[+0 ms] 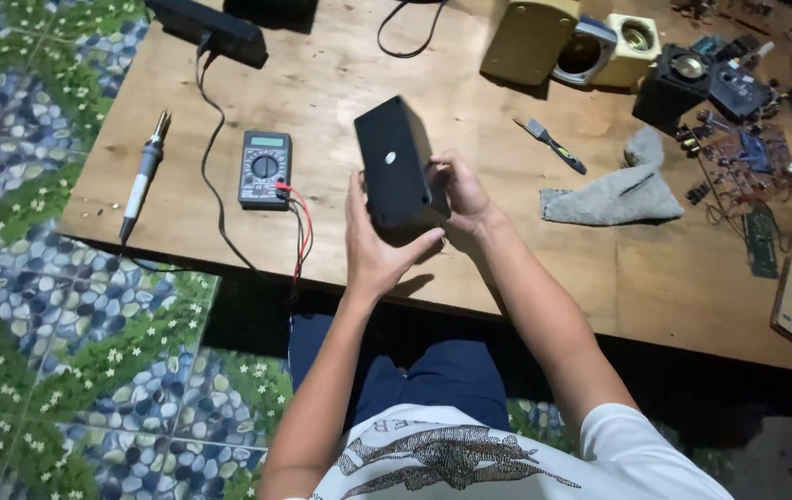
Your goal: Cleaning and reassembling a speaker box using a cloth and a screwdriver.
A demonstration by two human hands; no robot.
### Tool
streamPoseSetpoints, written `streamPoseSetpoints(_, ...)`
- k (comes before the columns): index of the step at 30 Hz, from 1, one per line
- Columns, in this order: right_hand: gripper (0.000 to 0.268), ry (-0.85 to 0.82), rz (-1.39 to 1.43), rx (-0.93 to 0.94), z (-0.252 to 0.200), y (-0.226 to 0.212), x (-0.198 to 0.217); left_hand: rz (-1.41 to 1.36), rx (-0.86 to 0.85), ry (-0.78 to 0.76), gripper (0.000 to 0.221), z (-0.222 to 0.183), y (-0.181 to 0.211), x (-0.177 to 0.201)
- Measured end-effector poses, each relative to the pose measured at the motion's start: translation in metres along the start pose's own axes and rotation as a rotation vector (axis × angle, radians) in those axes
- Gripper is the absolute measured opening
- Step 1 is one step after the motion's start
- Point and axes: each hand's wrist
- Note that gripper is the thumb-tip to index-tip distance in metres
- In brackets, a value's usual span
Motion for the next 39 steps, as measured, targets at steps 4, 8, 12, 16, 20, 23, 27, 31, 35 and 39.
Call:
streamPoseSetpoints(4, 0.035, 0.194, -0.336, -0.075, -0.001, 0.011, 0.001, 0.096, -0.036, 0.086, 0.131, 0.001, -0.014, -0.001)
streamPoseSetpoints(8, 0.046, 0.560, -0.872, 0.087, 0.005, 0.012, 0.005, 0.147, 0.064, 0.109, 0.133, -0.002, -0.017, -0.004)
streamPoseSetpoints(12, 0.033, 0.585, -1.202, 0.392, -0.024, -0.004, -0.001, 0.188, 0.059, 0.097, 0.127, 0.001, -0.014, -0.015)
streamPoseSetpoints(16, 0.040, 0.471, -1.041, 0.361, -0.047, -0.004, -0.012, 0.228, 0.050, 0.053, 0.124, -0.005, -0.038, -0.024)
streamPoseSetpoints(20, 0.066, 0.414, -1.116, 0.276, -0.060, 0.013, -0.040, 0.278, 0.077, 0.004, 0.132, -0.010, -0.060, -0.031)
streamPoseSetpoints(23, 0.078, 0.525, -1.190, 0.265, -0.061, 0.020, -0.066, 0.278, 0.091, -0.014, 0.129, -0.008, -0.060, -0.026)
streamPoseSetpoints(27, 0.065, 0.648, -1.157, 0.495, -0.028, 0.012, -0.057, 0.346, 0.042, -0.062, 0.121, -0.007, -0.058, -0.020)
streamPoseSetpoints(31, 0.063, 0.612, -1.009, 0.656, 0.038, -0.015, -0.049, 0.518, -0.123, -0.162, 0.097, -0.018, -0.068, -0.025)
streamPoseSetpoints(35, 0.058, 0.693, -1.240, 0.705, 0.085, -0.042, -0.043, 0.662, -0.308, -0.189, 0.068, -0.029, -0.085, -0.026)
streamPoseSetpoints(39, 0.065, 0.633, -1.173, 0.751, 0.101, -0.063, -0.033, 0.627, -0.305, -0.160, 0.063, -0.028, -0.088, -0.025)
Point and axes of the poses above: each hand's wrist, its own z-axis towards the middle knuckle, its own x-axis out of the back of the hand, y = z × x, and after that the axes turned 14 degrees about -x, right-handed
